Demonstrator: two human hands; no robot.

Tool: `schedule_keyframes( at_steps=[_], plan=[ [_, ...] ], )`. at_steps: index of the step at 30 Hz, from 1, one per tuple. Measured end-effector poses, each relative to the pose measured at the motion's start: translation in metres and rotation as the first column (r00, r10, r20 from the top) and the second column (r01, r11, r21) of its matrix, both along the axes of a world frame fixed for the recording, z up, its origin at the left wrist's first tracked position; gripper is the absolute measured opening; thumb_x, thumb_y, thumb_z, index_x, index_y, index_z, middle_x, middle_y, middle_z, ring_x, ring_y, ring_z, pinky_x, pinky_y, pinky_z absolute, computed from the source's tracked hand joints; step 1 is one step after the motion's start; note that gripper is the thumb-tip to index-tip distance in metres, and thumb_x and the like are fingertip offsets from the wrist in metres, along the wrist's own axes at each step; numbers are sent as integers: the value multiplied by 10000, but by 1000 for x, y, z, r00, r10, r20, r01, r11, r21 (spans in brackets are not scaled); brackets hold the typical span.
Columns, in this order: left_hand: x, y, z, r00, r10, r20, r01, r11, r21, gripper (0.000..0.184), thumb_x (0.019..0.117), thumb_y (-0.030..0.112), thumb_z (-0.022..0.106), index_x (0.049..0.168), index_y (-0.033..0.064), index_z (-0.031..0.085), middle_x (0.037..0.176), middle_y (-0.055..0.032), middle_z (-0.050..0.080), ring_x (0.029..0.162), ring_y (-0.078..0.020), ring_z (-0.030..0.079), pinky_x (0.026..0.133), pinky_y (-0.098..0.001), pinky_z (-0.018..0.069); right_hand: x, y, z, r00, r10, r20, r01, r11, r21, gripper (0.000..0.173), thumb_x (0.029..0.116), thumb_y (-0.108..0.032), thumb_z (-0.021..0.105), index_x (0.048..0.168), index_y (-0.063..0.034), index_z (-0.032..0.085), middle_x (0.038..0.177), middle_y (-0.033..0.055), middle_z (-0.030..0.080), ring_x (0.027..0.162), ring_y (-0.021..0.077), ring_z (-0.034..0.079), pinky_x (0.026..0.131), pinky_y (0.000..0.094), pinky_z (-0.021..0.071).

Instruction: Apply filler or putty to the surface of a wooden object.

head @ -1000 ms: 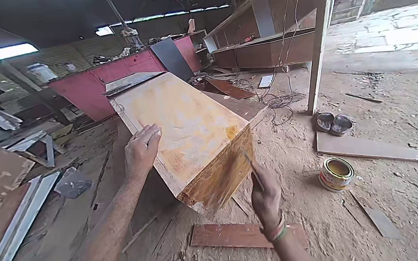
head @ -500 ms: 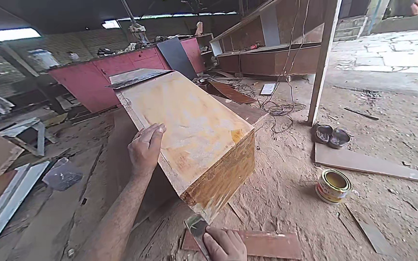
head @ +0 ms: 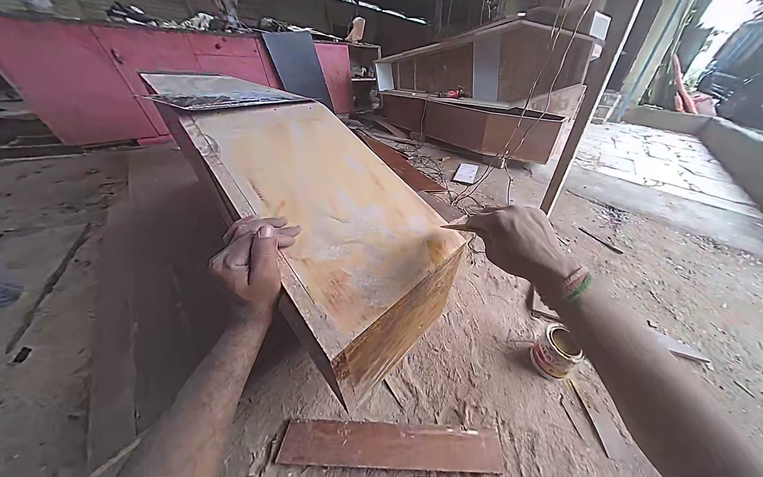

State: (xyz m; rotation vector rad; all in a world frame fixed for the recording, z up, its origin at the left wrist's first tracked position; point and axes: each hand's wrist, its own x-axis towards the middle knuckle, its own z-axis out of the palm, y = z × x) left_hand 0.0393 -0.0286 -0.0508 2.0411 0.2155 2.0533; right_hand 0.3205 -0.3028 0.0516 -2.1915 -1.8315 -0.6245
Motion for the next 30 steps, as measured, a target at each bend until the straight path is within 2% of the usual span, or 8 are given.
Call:
schedule_keyframes(
  at_steps=[2,4,17,22,24,26,28,30],
  plan=[
    [-2,-1,1,1000,9,-16,-9,1000,1,480,1079,180,387,808,-20,729,896,-139,770,981,-222,729,1093,-416,453,-14,13,7,996,-62,-62,50,983,-178,256,987,-131,521,1058,-164,765,889,104,737,846,337,710,693,576,520],
    [-1,-2,3,1000,8,-14,-8,1000,0,476,1079,172,389,815,-24,733,897,-142,768,982,-221,726,1087,-407,456,-25,14,4,998,-46,-51,32,970,-241,259,973,-128,497,1062,-117,739,906,131,722,868,356,706,698,588,520],
    [2,3,-6,1000,-9,26,10,1000,-17,465,1064,197,415,788,-21,719,891,-152,767,965,-237,732,1061,-426,475,-47,-13,-29,986,167,1,-167,985,-48,258,929,-151,499,933,-143,756,846,38,708,694,243,686,534,484,508],
    [1,1,-4,1000,6,2,-6,1000,-24,462,1066,218,430,802,-12,732,902,-145,771,962,-222,733,1050,-421,480,-60,-55,-23,961,188,-203,-223,960,-168,226,964,-197,555,988,-200,780,919,-27,756,772,165,715,653,468,570],
    [0,2,-3,1000,23,-2,-24,1000,-20,463,1069,218,432,805,-10,736,901,-140,773,960,-219,734,1052,-420,477,-57,-73,-34,958,113,-263,-178,955,-239,197,952,-222,581,962,-219,778,865,-45,748,750,148,708,655,468,567],
    [-1,1,-5,999,35,-15,-36,999,-21,458,1070,215,435,811,-8,740,904,-141,771,968,-231,733,1053,-433,483,-51,-81,-51,936,-97,-338,-27,939,-343,215,971,-242,567,988,-206,778,834,-10,741,766,187,709,691,507,552],
    [-1,1,-4,999,38,-19,-39,999,-18,459,1070,217,430,820,-8,742,916,-143,772,987,-241,731,1059,-437,481,-47,-73,-79,859,-312,-406,140,906,-399,243,997,-243,542,1052,-190,773,879,43,742,844,247,707,764,551,535],
    [1,0,-3,999,36,-3,-36,999,-8,452,1070,206,432,817,-16,733,929,-153,769,1008,-250,726,1066,-437,469,-48,-58,-117,759,-414,-503,279,904,-323,274,1011,-238,524,1117,-195,773,988,55,759,948,263,716,850,571,538]
  ],
)
